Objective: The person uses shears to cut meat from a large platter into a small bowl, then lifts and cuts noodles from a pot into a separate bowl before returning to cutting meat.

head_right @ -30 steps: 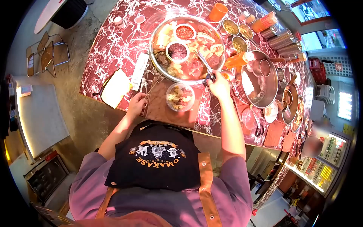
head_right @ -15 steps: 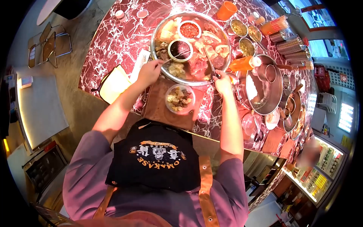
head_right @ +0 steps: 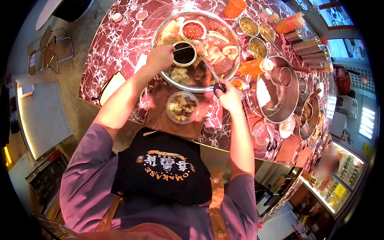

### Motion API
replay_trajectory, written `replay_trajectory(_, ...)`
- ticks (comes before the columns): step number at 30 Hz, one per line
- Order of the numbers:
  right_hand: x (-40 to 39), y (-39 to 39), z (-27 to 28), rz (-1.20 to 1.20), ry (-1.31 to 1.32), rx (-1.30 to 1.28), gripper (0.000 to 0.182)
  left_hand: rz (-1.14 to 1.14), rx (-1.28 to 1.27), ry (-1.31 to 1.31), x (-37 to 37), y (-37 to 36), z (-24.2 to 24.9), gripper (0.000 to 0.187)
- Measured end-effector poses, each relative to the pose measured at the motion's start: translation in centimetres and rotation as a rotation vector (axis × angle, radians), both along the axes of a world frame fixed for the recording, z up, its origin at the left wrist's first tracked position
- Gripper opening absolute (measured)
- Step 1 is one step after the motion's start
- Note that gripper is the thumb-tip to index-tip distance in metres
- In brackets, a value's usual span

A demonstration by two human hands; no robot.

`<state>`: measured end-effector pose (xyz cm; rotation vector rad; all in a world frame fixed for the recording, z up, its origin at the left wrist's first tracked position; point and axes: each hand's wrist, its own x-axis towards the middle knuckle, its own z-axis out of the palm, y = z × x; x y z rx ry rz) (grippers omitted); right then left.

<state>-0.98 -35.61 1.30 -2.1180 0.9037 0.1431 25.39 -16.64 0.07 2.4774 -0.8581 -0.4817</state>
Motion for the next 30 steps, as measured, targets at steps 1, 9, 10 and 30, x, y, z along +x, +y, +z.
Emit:
replay_trajectory(1, 0.0, -0.6, -0.2, -0.033, -0.004, 0.032, 0.045, -0.021, 0.034, -0.006, 0.1, -0.2, 0.2, 0.030)
replay_trajectory(9, 7.1, -3.1, 1.6, 0.137, 0.233, -0.365, 0.049, -0.145, 0.300, -0.045, 0.5, -6.3, 0.6, 0.028)
replay_trajectory(10, 7.5, -3.3, 1.6, 0.180, 0.277, -0.356, 0.049, -0.067, 0.234, 0.043, 0.7, -6.8, -0.9, 0.029)
replay_trajectory(30, 0.7, -3.6, 2.5, 0.056, 0.070, -0.445, 0.054, -0.085, -0.313, -0.110, -3.1, -5.5, -6.9, 0.021)
